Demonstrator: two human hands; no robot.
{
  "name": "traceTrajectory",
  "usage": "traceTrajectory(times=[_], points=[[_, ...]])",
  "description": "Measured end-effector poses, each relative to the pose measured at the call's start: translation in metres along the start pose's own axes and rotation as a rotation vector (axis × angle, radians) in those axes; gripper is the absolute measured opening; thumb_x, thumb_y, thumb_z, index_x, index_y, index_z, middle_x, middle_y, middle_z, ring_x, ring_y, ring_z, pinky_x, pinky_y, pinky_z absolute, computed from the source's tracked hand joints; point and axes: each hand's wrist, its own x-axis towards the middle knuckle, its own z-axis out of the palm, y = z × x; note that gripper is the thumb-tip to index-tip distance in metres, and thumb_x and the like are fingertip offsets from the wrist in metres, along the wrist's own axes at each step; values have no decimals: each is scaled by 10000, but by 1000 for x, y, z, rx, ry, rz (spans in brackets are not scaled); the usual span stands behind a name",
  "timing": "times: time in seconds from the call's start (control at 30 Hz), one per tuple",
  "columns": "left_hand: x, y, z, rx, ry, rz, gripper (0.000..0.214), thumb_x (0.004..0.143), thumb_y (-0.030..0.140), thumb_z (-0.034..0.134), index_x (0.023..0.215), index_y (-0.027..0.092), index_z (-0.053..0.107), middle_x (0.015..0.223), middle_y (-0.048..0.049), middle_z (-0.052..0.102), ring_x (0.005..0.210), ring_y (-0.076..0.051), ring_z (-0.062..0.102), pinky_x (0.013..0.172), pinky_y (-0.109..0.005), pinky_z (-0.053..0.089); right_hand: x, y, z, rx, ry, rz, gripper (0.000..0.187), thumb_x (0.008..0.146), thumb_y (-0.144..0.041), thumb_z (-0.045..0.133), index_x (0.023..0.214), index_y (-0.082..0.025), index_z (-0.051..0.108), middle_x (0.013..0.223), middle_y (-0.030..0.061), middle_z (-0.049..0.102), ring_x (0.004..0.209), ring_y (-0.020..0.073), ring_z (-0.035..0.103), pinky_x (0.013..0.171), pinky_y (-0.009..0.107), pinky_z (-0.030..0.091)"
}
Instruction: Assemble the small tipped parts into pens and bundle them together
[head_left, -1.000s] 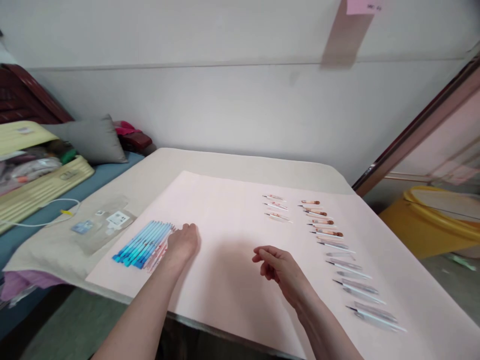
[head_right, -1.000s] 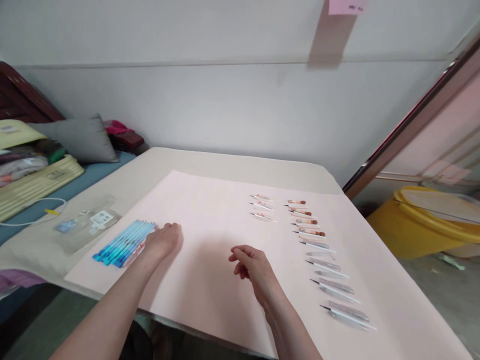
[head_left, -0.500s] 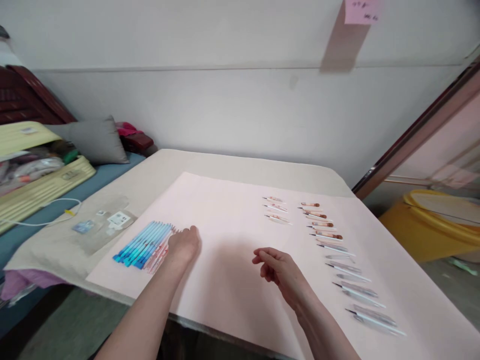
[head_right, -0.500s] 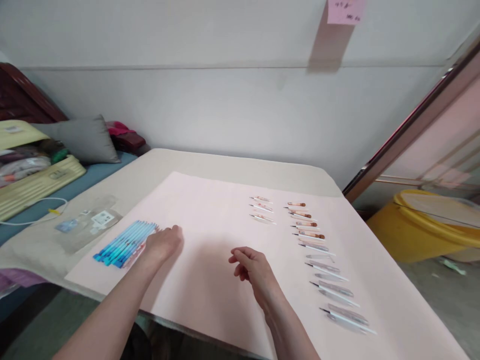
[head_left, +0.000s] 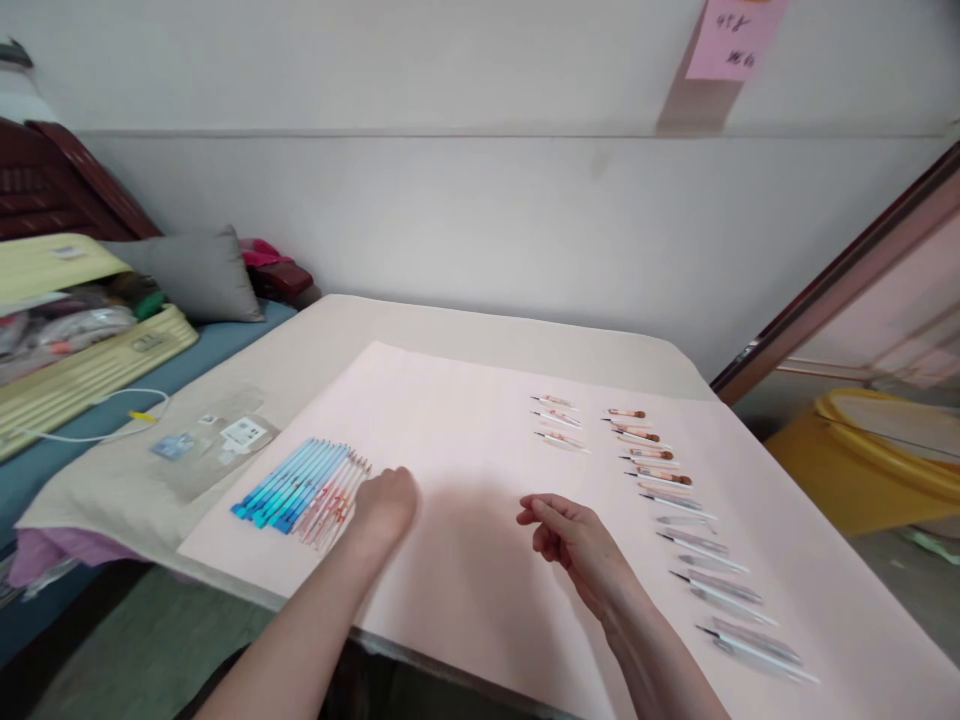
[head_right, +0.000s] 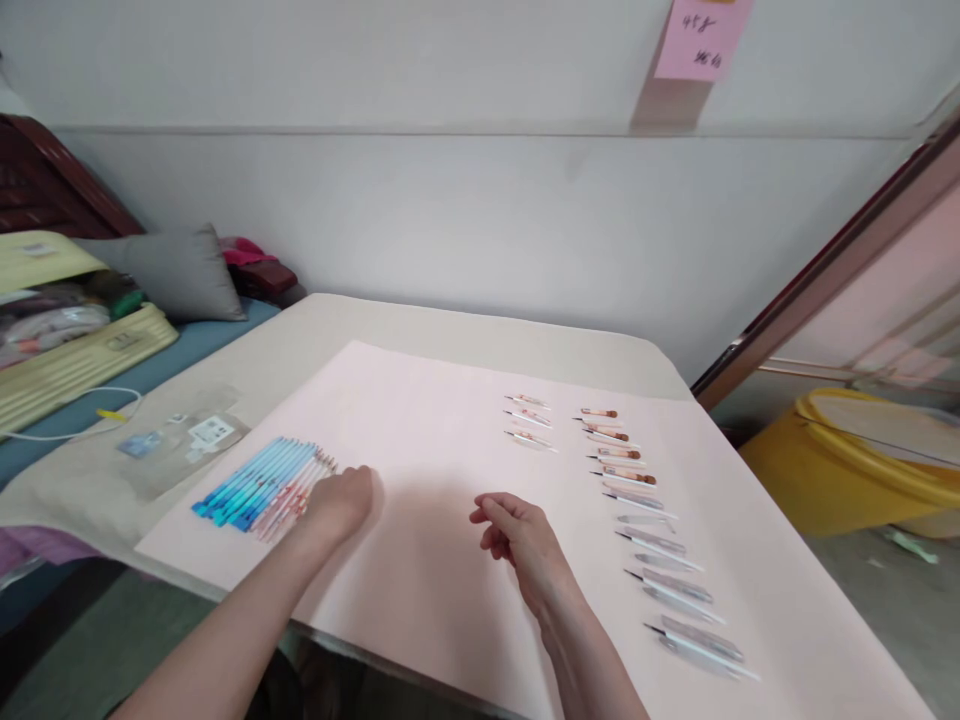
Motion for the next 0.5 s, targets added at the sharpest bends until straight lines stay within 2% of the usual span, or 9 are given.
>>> traceTrajectory(times=[0.1, 0.2, 0.33, 0.43, 0.5], points=[[13, -23, -14, 72, 14, -76, 326, 779, 89, 342, 976, 63, 601, 988, -260, 629, 947, -341, 601, 724, -411, 404, -1, -1, -2, 9, 4, -23, 313, 730, -431, 644, 855, -145, 665, 835, 78, 659, 535, 90, 502, 479, 235, 319], [15, -19, -17, 116, 24, -66, 306, 806, 133, 344, 985, 91, 589, 981, -223, 643, 941, -314, 610, 715, -383, 409, -1, -3, -4, -1, 23, -48, 309, 726, -427, 635, 826, -135, 652, 822, 78, 659, 527, 88, 507, 475, 226, 330], [5, 20, -4, 142, 32, 152, 283, 868, 283, 318, 974, 161, 551, 992, -148, 641, 902, -267, 615, 702, -356, 404, 13, -2, -11, -178, 97, -117, 268, 773, -384, 547, 818, -133, 629, 805, 65, 659, 518, 94, 538, 464, 215, 353], [-10, 52, 10, 116, 40, 310, 280, 885, 338, 295, 953, 187, 520, 967, -107, 628, 848, -233, 612, 659, -329, 395, 32, 1, -26, -632, 295, -255, 243, 825, -304, 439, 807, -157, 633, 770, 35, 659, 591, 122, 598, 543, 231, 418], [-21, 70, 18, 83, 32, 410, 272, 889, 317, 286, 965, 184, 510, 966, -96, 615, 831, -218, 609, 635, -314, 390, 43, 5, -37, -754, 435, -294, 223, 817, -261, 447, 876, -163, 638, 858, 61, 660, 783, 174, 620, 702, 282, 444]])
